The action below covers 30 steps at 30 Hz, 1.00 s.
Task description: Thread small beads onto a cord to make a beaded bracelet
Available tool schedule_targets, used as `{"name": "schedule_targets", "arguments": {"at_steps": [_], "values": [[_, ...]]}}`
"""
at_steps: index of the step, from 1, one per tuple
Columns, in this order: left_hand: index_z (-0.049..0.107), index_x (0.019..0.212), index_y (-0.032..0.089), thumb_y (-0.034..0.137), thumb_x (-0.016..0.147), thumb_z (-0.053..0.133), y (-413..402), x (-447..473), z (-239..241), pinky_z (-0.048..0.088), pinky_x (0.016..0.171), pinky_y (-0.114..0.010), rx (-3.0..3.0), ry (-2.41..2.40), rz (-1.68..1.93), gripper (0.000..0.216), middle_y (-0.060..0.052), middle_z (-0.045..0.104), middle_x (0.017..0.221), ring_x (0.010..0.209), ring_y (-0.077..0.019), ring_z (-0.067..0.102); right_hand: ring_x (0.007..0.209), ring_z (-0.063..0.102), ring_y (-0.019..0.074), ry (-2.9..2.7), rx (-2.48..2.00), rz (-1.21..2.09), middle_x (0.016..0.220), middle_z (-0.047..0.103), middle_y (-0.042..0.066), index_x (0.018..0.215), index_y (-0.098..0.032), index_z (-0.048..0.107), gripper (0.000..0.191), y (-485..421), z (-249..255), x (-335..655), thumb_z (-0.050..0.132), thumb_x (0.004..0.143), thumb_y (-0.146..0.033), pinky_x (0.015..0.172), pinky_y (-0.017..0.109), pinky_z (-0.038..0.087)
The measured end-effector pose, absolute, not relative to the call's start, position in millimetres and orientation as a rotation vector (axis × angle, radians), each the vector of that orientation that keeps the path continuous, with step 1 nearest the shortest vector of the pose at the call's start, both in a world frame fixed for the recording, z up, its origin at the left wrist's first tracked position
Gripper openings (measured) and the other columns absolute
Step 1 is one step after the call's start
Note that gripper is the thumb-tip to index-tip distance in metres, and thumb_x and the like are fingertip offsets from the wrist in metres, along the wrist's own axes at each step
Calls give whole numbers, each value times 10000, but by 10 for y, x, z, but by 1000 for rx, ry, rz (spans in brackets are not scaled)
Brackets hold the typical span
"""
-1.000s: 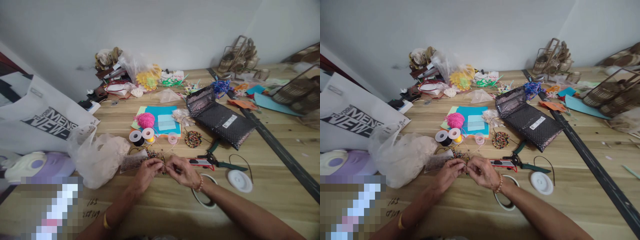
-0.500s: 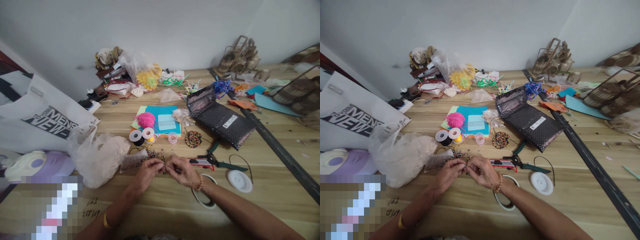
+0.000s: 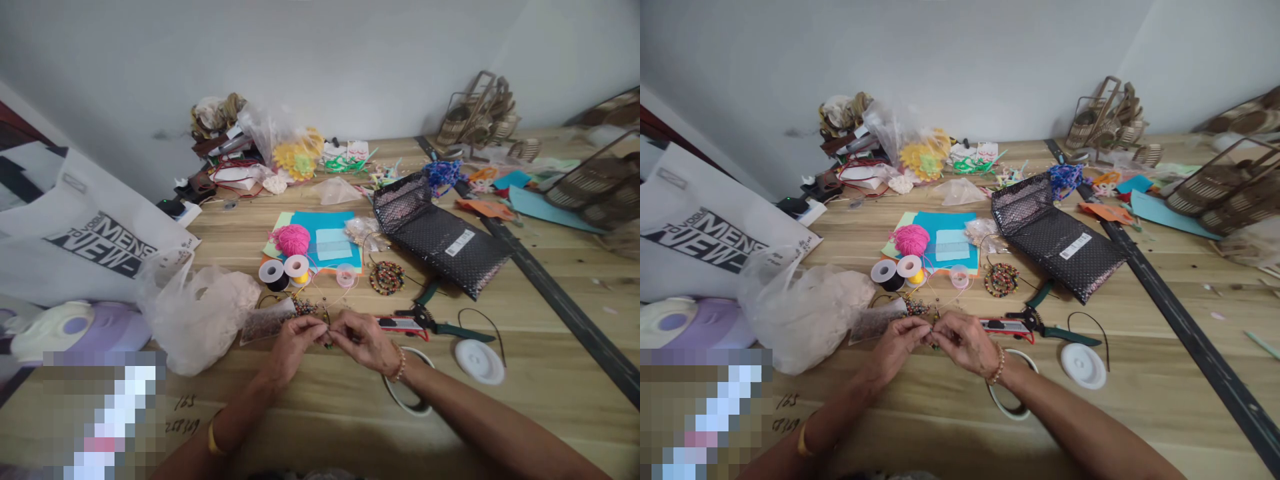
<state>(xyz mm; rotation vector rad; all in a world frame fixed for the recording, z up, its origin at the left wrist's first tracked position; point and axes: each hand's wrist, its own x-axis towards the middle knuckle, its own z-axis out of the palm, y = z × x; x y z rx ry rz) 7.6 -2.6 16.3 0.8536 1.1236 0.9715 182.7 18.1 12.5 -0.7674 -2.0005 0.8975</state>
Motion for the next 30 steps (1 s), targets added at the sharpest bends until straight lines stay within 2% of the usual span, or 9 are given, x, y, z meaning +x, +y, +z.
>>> {"name": "schedule_targets", "arguments": {"at_steps": [9, 16, 27, 30], "values": [[724, 677, 147, 308, 698, 699, -18, 71, 227, 443, 648, -267, 1070, 1229, 961, 164, -31, 681, 612, 612, -161, 584, 525, 484, 100, -1984, -785, 870, 625, 584, 21, 725, -160, 598, 186, 178, 114, 1821, 540, 880, -245, 505, 206, 392], [683, 642, 156, 274, 743, 645, -51, 71, 267, 409, 637, -250, 1301, 1291, 993, 160, -23, 646, 616, 622, -159, 553, 511, 445, 90, -1997, -788, 895, 596, 532, 0, 711, -156, 589, 186, 171, 123, 1819, 546, 871, -242, 490, 201, 359], [680, 626, 178, 267, 733, 673, -98, 94, 339, 392, 665, -267, 1397, 1281, 1108, 140, -29, 624, 639, 647, -172, 541, 544, 477, 90, -1780, -845, 1305, 659, 572, 1, 953, -142, 567, 241, 175, 157, 1855, 562, 876, -371, 504, 195, 399], [703, 646, 180, 260, 736, 676, -96, 93, 320, 400, 664, -275, 1431, 1257, 1118, 123, -41, 637, 653, 659, -180, 557, 537, 462, 83, -1812, -820, 1354, 644, 553, -12, 932, -142, 592, 265, 179, 151, 1853, 609, 840, -390, 495, 188, 389]]}}
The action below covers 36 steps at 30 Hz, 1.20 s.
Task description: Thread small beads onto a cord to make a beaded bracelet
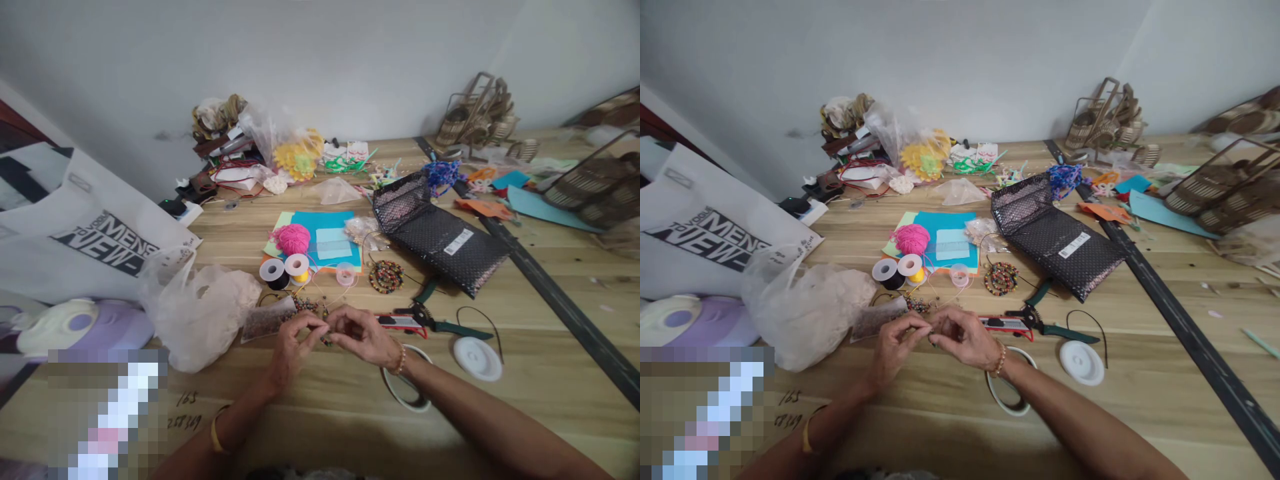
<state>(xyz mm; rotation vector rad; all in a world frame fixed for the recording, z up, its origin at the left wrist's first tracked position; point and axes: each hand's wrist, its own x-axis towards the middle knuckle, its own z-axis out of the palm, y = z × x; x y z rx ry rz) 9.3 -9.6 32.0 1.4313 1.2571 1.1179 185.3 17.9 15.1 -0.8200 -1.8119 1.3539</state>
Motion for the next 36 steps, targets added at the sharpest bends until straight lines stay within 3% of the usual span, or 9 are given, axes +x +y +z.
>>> {"name": "schedule_targets", "arguments": {"at_steps": [8, 19, 26, 36], "values": [[675, 648, 174, 258, 758, 660, -88, 53, 328, 402, 645, -257, 1393, 1240, 1113, 139, -21, 631, 641, 640, -155, 547, 543, 454, 84, -1859, -830, 1352, 646, 575, 12, 772, -130, 620, 230, 203, 114, 1844, 577, 859, -339, 490, 190, 356], [680, 710, 156, 260, 769, 655, -73, 22, 289, 466, 677, -256, 1188, 1120, 1088, 122, -30, 700, 672, 658, -152, 622, 498, 429, 63, -1737, -798, 1525, 692, 599, 20, 921, -126, 596, 284, 199, 182, 1852, 569, 858, -402, 447, 173, 330], [671, 692, 153, 229, 775, 644, -51, 1, 252, 438, 632, -234, 1393, 1128, 1108, 117, -12, 654, 661, 643, -130, 576, 580, 486, 88, -1685, -764, 1514, 702, 602, 24, 857, -139, 596, 225, 210, 111, 1845, 618, 836, -363, 525, 199, 393], [655, 703, 156, 217, 798, 623, -62, 4, 219, 437, 662, -241, 1586, 1218, 1092, 118, -20, 652, 691, 671, -137, 580, 567, 473, 99, -1741, -823, 1441, 643, 573, 17, 763, -137, 600, 253, 226, 73, 1849, 588, 842, -377, 518, 205, 371]]}}
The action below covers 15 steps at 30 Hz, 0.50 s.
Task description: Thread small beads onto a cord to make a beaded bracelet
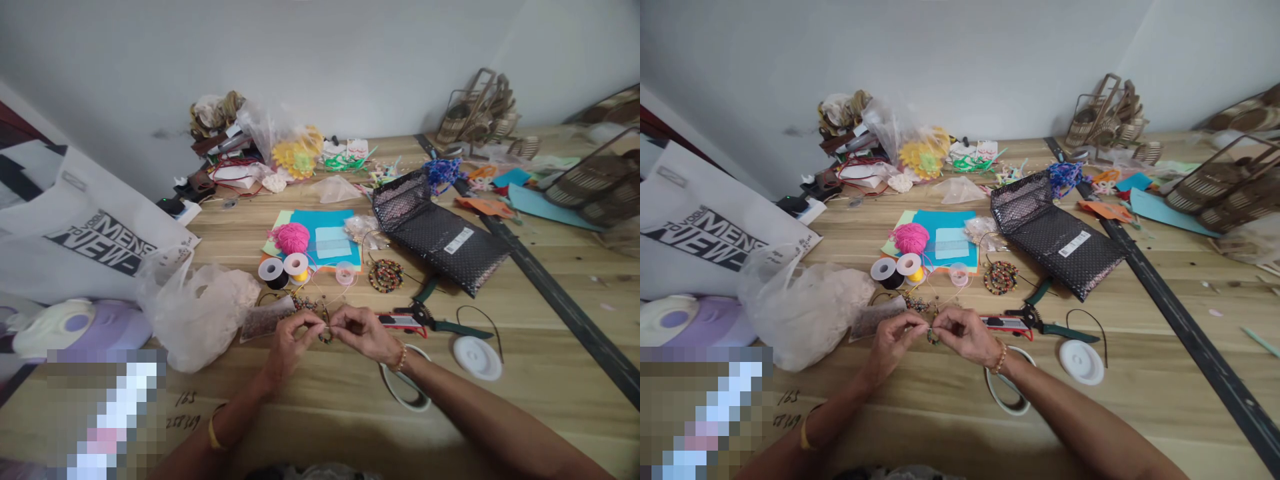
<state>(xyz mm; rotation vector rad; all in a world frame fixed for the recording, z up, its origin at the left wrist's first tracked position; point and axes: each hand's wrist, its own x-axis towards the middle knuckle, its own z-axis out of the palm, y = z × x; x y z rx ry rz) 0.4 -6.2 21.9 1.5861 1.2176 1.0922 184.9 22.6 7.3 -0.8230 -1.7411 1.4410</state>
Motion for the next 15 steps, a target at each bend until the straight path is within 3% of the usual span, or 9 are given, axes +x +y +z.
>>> {"name": "schedule_targets", "arguments": {"at_steps": [7, 15], "values": [[657, 753, 159, 236, 822, 591, -69, -29, 233, 457, 676, -249, 1611, 1318, 1131, 123, -29, 664, 729, 709, -152, 596, 538, 449, 94, -1701, -873, 1468, 616, 548, 6, 753, -143, 579, 287, 225, 42, 1843, 580, 842, -416, 495, 203, 351], [665, 839, 189, 186, 823, 594, 82, -223, 269, 471, 841, -347, 2049, 1545, 1293, 73, -50, 637, 881, 890, -186, 585, 535, 447, 93, -1659, -874, 1451, 614, 538, -2, 769, -154, 538, 308, 247, 51, 1838, 562, 857, -448, 492, 204, 342]]}}
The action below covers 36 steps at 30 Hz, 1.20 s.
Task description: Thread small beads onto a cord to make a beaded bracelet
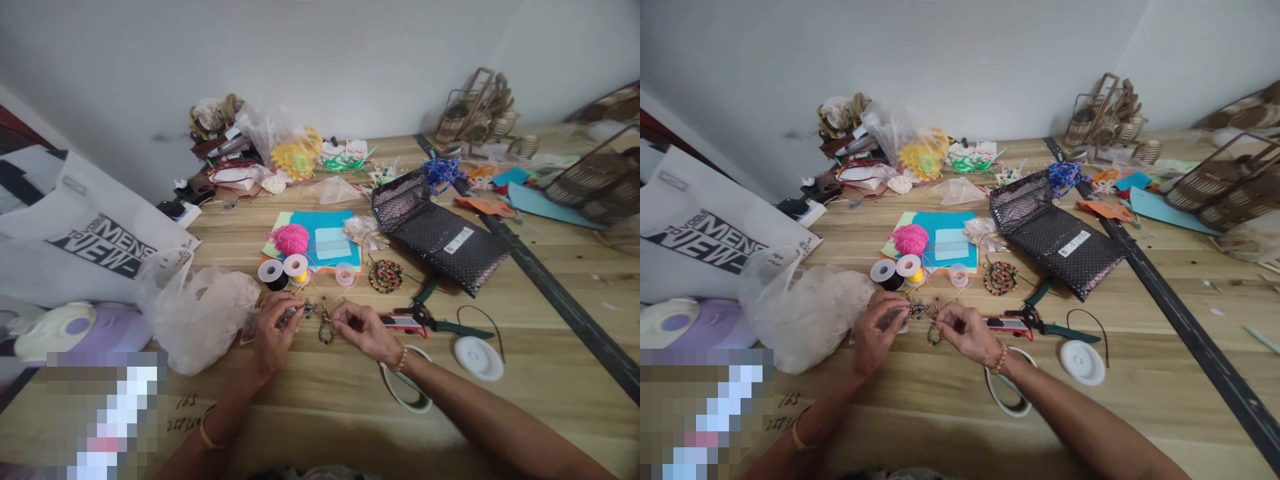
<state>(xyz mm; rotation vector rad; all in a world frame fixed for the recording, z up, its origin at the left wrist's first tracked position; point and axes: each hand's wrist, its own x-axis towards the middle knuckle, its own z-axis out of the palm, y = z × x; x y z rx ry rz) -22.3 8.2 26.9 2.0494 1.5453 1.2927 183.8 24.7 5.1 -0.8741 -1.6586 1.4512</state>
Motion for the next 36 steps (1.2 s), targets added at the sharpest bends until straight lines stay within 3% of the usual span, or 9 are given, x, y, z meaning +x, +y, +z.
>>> {"name": "schedule_targets", "arguments": {"at_steps": [8, 19, 24, 27, 29, 33, 36], "values": [[698, 781, 195, 119, 787, 609, 140, -266, 56, 413, 986, -483, 2458, 1630, 835, 117, -94, 572, 1102, 1213, -296, 402, 550, 467, 100, -1667, -896, 1438, 617, 552, 3, 776, -148, 542, 287, 246, 58, 1835, 558, 864, -421, 504, 207, 353], [684, 806, 181, 145, 819, 572, 157, -244, -19, 377, 1007, -515, 2530, 1575, 703, 118, -97, 576, 1119, 1234, -296, 370, 552, 438, 96, -1676, -892, 1430, 617, 521, -10, 776, -153, 532, 274, 245, 70, 1842, 550, 869, -410, 519, 212, 349], [685, 780, 192, 134, 824, 564, 153, -201, 41, 379, 1005, -491, 2446, 1547, 871, 141, -93, 609, 1067, 1221, -278, 399, 560, 440, 103, -1664, -897, 1435, 613, 513, -10, 780, -157, 532, 283, 247, 66, 1841, 545, 870, -424, 526, 218, 354], [693, 761, 199, 154, 812, 590, 123, -146, 155, 411, 961, -434, 2273, 1503, 1101, 124, -87, 650, 953, 1127, -257, 487, 558, 443, 102, -1651, -876, 1447, 618, 521, -6, 777, -154, 529, 296, 249, 60, 1840, 546, 867, -435, 525, 216, 355], [693, 731, 195, 192, 791, 626, 85, -106, 226, 458, 849, -366, 2071, 1462, 1199, 91, -63, 664, 809, 907, -217, 578, 550, 441, 98, -1650, -863, 1460, 616, 526, -4, 770, -150, 531, 308, 247, 56, 1840, 553, 860, -444, 517, 213, 350], [691, 716, 167, 249, 751, 666, 10, -38, 246, 461, 670, -277, 1459, 1375, 1052, 93, -27, 681, 698, 671, -160, 597, 536, 444, 94, -1657, -852, 1487, 606, 530, -6, 772, -149, 537, 330, 237, 63, 1842, 559, 849, -469, 499, 204, 342], [688, 724, 145, 301, 720, 702, -6, 12, 176, 448, 668, -265, 1084, 1226, 1012, 157, -22, 674, 652, 640, -141, 588, 544, 452, 94, -1666, -845, 1481, 619, 537, -4, 771, -150, 539, 326, 230, 90, 1843, 572, 839, -466, 501, 202, 345]]}}
